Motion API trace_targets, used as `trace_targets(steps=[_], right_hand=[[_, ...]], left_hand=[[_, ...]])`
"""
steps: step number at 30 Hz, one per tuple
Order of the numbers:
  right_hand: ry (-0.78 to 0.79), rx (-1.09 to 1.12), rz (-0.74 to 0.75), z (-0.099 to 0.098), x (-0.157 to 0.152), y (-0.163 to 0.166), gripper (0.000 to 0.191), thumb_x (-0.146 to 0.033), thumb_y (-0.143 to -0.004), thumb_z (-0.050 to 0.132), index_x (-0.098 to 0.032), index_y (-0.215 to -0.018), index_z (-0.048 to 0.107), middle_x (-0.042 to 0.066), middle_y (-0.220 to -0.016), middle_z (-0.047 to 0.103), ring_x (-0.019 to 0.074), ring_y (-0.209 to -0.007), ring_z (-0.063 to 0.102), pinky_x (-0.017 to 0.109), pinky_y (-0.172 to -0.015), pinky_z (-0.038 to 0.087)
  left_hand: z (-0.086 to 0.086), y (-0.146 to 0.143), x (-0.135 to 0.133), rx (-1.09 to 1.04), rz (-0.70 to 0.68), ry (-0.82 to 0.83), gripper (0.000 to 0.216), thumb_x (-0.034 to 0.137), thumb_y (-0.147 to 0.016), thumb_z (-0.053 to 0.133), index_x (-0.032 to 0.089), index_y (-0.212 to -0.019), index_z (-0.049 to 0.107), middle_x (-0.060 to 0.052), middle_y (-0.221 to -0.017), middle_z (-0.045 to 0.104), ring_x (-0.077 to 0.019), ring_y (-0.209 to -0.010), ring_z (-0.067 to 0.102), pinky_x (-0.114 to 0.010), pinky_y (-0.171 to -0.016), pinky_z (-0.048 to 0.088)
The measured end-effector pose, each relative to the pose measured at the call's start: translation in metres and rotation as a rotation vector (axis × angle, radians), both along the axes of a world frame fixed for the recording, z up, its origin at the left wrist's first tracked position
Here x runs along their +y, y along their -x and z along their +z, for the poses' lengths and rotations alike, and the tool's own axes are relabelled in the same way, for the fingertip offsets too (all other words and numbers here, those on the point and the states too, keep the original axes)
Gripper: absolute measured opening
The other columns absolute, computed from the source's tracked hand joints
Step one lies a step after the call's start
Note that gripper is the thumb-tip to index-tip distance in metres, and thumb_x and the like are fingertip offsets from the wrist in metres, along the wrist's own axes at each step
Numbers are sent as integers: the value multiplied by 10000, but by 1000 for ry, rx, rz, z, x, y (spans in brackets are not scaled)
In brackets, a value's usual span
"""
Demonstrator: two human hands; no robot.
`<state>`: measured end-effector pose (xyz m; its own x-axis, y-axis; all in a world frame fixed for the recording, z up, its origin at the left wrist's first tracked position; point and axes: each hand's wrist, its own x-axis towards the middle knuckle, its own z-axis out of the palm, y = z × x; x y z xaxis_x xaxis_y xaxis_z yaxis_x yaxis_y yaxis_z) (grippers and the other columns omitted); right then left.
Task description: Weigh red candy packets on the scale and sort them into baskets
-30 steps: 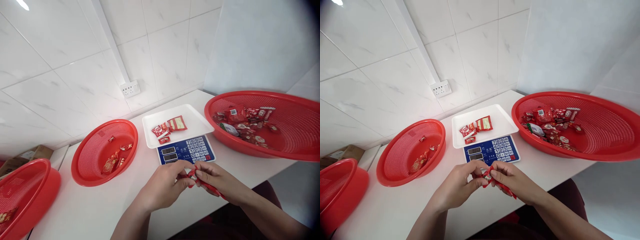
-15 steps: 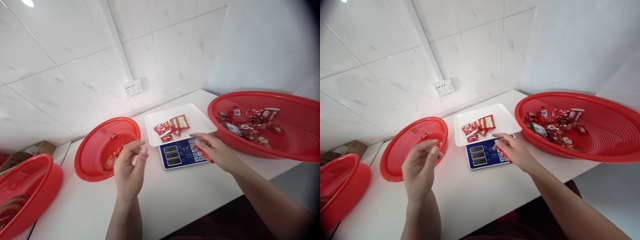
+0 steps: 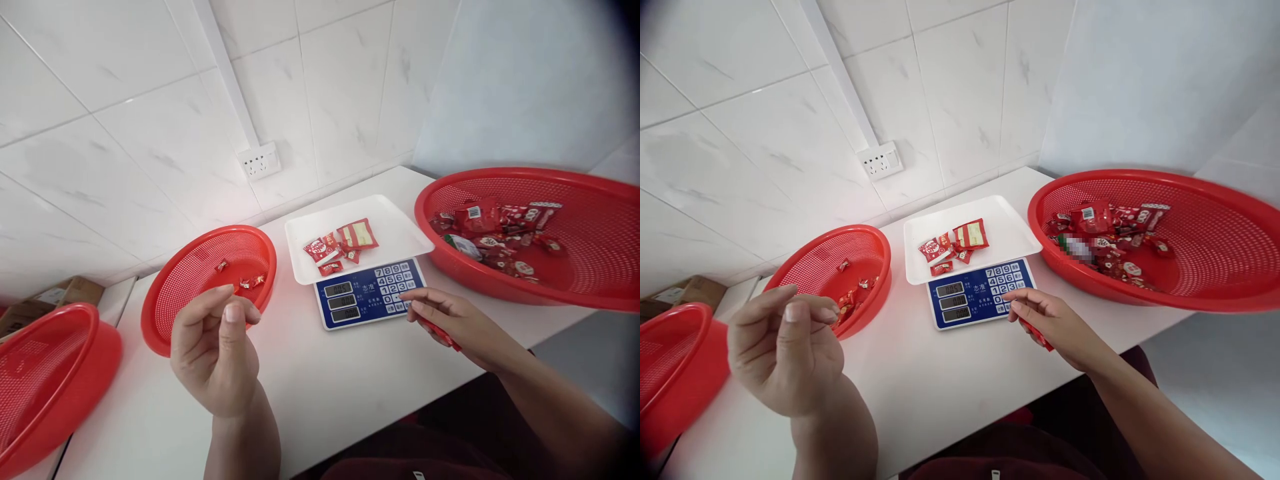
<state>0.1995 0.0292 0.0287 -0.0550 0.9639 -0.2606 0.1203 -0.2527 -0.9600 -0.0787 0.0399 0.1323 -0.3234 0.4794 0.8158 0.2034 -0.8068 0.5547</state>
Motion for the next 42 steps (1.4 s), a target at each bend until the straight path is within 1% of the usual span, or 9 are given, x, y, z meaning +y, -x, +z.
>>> trace_targets(steps=[10,15,20,23,25,27,33,36,42], right_hand=[[22,7,35,-7,2,1,506,-600,-745,559,-199,-1054,564,21,-764,561,54,-440,380,200,-347,303],[67,3,89,-15,0,4,511,-610,-727,559,-190,-1018,557,7,-733,553,52,-438,375,193,-357,292],[156,21,353,-28,-4,16,488,-625,-727,545,-182,-932,558,-10,-727,542,31,-422,353,178,-367,250],[201,76,499,-35,-6,21,476,-612,-739,549,-181,-944,549,-17,-731,545,17,-413,336,170,-370,219],[227,126,578,-39,-6,21,462,-600,-749,552,-184,-949,547,-19,-740,550,7,-401,317,168,-363,190],[230,187,628,-43,-6,19,445,-588,-755,558,-186,-946,544,-23,-745,550,-6,-382,294,169,-359,165],[232,325,625,-55,-6,11,436,-581,-743,578,-178,-900,521,-43,-698,527,-23,-346,232,172,-350,130],[229,375,609,-58,-6,10,416,-564,-753,579,-177,-893,520,-45,-692,526,-24,-345,230,165,-346,130],[206,414,584,-54,-7,11,386,-530,-758,598,-173,-886,528,-43,-689,535,-24,-350,231,157,-337,137]], left_hand=[[0,-1,-1,26,32,43,135,128,-784,602,194,-889,654,57,-572,588,-93,-464,540,-243,-476,474],[-6,-2,-1,126,11,221,114,177,-817,589,212,-915,636,43,-626,599,-99,-555,571,-233,-547,493],[-18,-23,2,607,-156,478,204,218,-847,555,224,-1047,596,-21,-858,657,-136,-777,625,-259,-713,519],[-25,-38,0,948,-324,531,300,262,-867,529,253,-1167,547,-57,-1093,632,-171,-978,601,-297,-830,507],[-29,-41,-1,1098,-328,526,347,277,-873,520,262,-1219,510,-63,-1198,584,-185,-1089,550,-319,-901,480],[-37,-33,1,1188,-169,524,364,285,-876,510,244,-1238,494,-82,-1256,546,-212,-1173,489,-364,-958,441],[-68,39,10,1297,617,712,391,257,-876,475,160,-1255,492,-143,-1285,528,-316,-1259,384,-560,-1039,254],[-75,79,8,1358,741,801,315,221,-885,436,170,-1169,563,-112,-1141,638,-290,-1178,478,-568,-1049,198],[-70,154,0,1320,1030,1001,333,237,-910,327,155,-1113,578,-140,-1140,619,-266,-1129,503,-548,-1043,181]])
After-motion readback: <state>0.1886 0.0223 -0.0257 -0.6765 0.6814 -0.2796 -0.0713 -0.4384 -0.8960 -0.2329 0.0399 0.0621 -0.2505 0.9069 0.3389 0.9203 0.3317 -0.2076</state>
